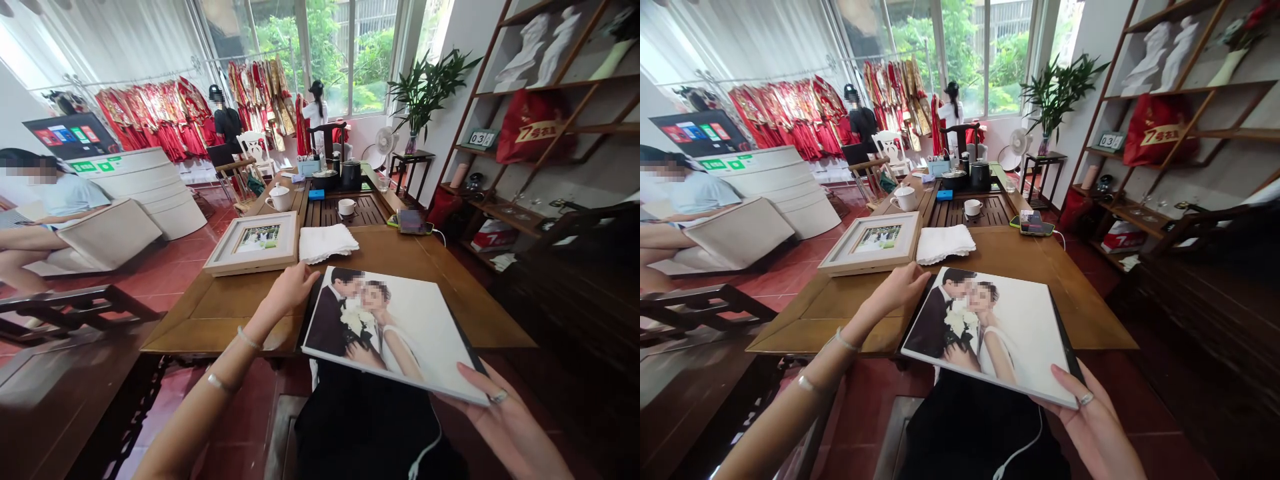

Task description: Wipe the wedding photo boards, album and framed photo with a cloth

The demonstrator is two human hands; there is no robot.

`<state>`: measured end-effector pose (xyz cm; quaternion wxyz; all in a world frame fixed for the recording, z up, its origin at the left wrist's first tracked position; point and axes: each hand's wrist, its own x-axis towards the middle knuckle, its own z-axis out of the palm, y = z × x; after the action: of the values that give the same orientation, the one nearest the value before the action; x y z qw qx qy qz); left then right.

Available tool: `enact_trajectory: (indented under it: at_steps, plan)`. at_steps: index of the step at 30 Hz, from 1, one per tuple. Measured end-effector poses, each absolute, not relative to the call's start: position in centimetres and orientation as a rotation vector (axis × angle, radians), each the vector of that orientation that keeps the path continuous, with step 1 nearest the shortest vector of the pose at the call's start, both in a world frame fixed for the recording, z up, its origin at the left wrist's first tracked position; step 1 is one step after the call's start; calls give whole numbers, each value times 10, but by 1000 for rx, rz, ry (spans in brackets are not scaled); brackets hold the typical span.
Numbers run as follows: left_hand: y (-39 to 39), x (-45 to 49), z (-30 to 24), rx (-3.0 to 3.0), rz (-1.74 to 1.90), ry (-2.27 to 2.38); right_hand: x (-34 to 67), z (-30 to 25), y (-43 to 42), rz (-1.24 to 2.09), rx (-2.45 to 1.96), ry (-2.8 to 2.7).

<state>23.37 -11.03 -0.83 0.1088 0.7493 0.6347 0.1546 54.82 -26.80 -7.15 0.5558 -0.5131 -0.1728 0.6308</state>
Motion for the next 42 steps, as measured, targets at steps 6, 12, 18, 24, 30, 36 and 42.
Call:
enact_trajectory:
  at_steps: [6,12,18,24,30,36,42]
  plan:
    - [-19,269,-3,2452,480,1793,562,-71,-262,1430,-1235,-381]
    - [-7,266,13,2390,700,1961,575,-62,-247,1398,-1256,-354]
    - [-94,226,61,2446,1177,1945,581,-53,-213,1406,-1263,-393]
    - [-207,192,40,2656,1003,1976,581,-51,-166,1460,-1181,-467]
    - [-244,165,-11,2875,869,2024,568,-50,-116,1524,-1092,-564]
    - [-241,147,-34,2965,731,2121,548,-52,-79,1581,-1039,-573]
    - [-234,145,-41,2960,624,2133,527,-61,-43,1580,-1038,-559]
